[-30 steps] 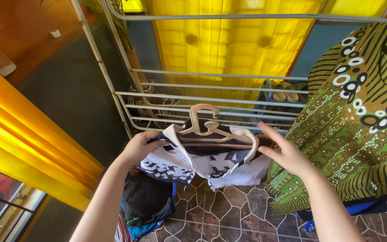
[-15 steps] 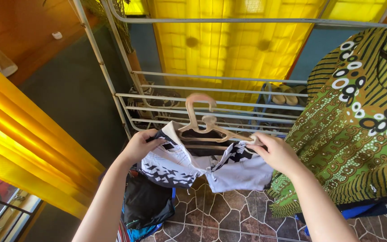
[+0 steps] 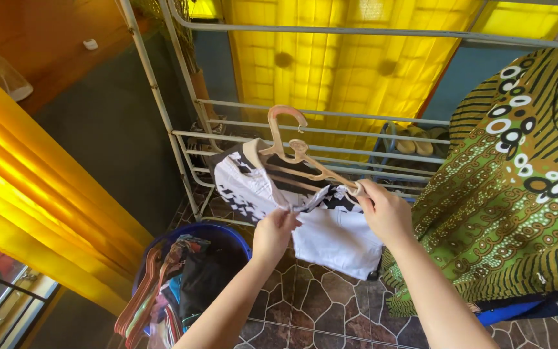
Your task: Hang clothes from a laundry basket onto a drying rack using plastic hangers.
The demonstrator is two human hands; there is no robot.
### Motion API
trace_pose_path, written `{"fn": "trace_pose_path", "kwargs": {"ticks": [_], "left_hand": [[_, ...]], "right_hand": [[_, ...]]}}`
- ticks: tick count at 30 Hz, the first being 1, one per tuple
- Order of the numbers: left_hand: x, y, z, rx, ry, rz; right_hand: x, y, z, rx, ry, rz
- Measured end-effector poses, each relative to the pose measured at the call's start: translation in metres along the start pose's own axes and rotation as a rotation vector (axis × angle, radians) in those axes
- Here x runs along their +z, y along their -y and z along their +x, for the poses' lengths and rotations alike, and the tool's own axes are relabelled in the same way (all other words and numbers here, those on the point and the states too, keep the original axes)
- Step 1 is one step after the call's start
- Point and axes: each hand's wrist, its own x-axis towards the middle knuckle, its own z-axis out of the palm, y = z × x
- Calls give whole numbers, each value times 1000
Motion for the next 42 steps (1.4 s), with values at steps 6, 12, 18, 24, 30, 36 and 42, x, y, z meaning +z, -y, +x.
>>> {"fn": "trace_pose_path", "kwargs": {"ticks": [6,12,18,24,30,36,42], "left_hand": [[-16,-23,-18,34,235,-83],[-27,1,-29,22,684,-212],[-53,-18,-32,-167,1015,-252],[-90,-41,1,377,141,555],[-137,-80,58,902,-254,666],[-145,-100,65,149,144,388],[-131,-46,94,295,230,-9]], "right_hand": [[8,-33,8,135,6,-182],[4,-76,10,219,-48,-254],[16,-77,2,277,-81,-213],[9,-64,-9,265,-16,121],[11,-80,-8,111,21,420],[-14,-82,8,121,56,478],[-76,-60,21,-115,59,354]]}}
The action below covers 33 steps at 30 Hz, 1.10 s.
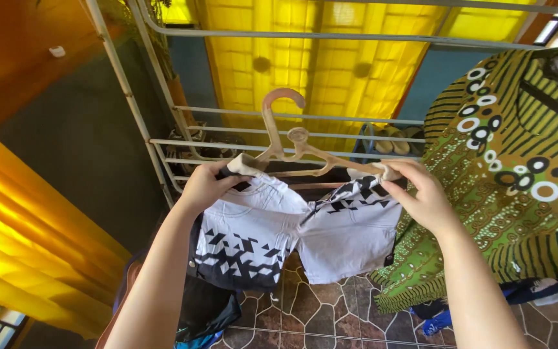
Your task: Hang clothes from a laundry basket onto a drying rack using plastic hangers.
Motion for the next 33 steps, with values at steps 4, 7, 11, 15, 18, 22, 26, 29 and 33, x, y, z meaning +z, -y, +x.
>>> {"fn": "trace_pose_path", "kwargs": {"ticks": [4,7,11,15,18,22,26,29,33], "left_hand": [[9,-7,14,-34,28,-97],[20,-29,19,-93,139,-336],[32,-29,32,-70,170,-178],[41,0,58,-19,141,-83],[61,8,74,15,196,-190],[83,-2,89,47,301,-312],[112,-18,108,62,328,-367],[140,-24,124,288,163,-172],[170,-32,134,469,-166,67]], "right_hand": [[-14,33,10,95,8,-142],[-25,38,8,217,68,-287],[-41,30,-5,339,28,-286],[-59,10,-28,355,-111,-138],[-73,10,-39,374,-139,-105],[-93,25,-51,469,-129,-182],[-105,26,-57,437,-201,-269],[-116,20,-62,436,-289,-344],[-132,24,-54,514,-405,-518]]}}
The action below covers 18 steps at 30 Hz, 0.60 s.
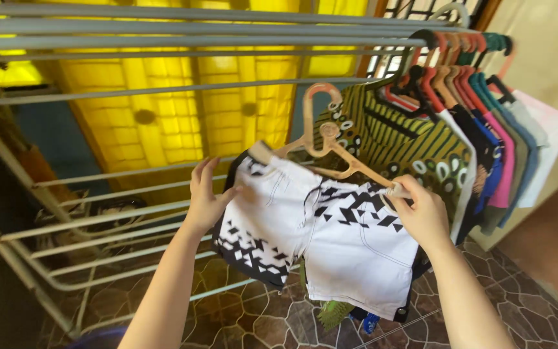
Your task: Hang clothes from a laundry basket onto a drying rack using plastic hangers.
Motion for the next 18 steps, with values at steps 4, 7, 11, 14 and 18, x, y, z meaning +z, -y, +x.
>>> {"fn": "trace_pose_path", "kwargs": {"ticks": [4,7,11,14,18], "left_hand": [[20,10,-10,30,35,-4],[23,10,-20,-106,152,-28],[25,23,-32,-152,184,-40],[23,26,-34,-179,195,-35],[19,28,-38,-210,218,-60]], "right_hand": [[-6,-4,28,118,-78,-181],[-3,-16,55,122,-141,-296],[11,-34,92,123,-194,-345],[20,-43,119,122,-219,-381],[25,-39,137,132,-263,-428]]}}
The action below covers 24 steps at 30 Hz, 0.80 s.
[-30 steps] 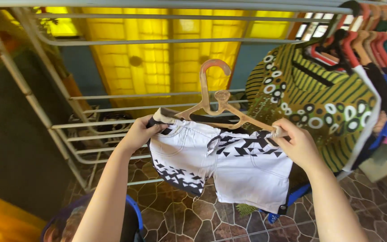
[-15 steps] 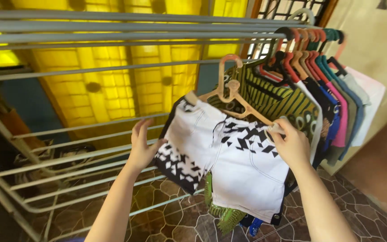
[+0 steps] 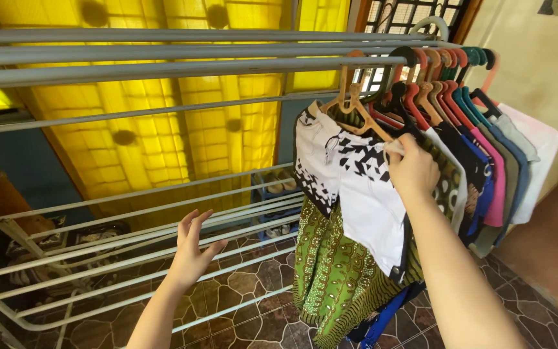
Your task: Hang clothes from a laundry basket onto a drying rack using plastic hangers.
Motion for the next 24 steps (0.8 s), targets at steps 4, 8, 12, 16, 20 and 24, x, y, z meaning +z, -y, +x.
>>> {"fn": "trace_pose_path", "kwargs": {"ticks": [4,8,12,16,20,24], "left_hand": [[-3,-2,-3,-17,-11,13],[-1,-2,-3,16,-10,13],[7,-10,12,82,-12,8],[15,-47,42,146,4,-40],[29,-75,68,195,42,-109],[45,-96,83,211,36,-123]], "right_hand": [[8,-6,2,0,-36,3],[12,-6,9,-23,-91,23],[3,-5,8,-38,-176,49],[-1,-22,-5,-34,-223,53],[-7,-33,-17,13,-166,19],[-15,-27,-21,18,-132,35]]}}
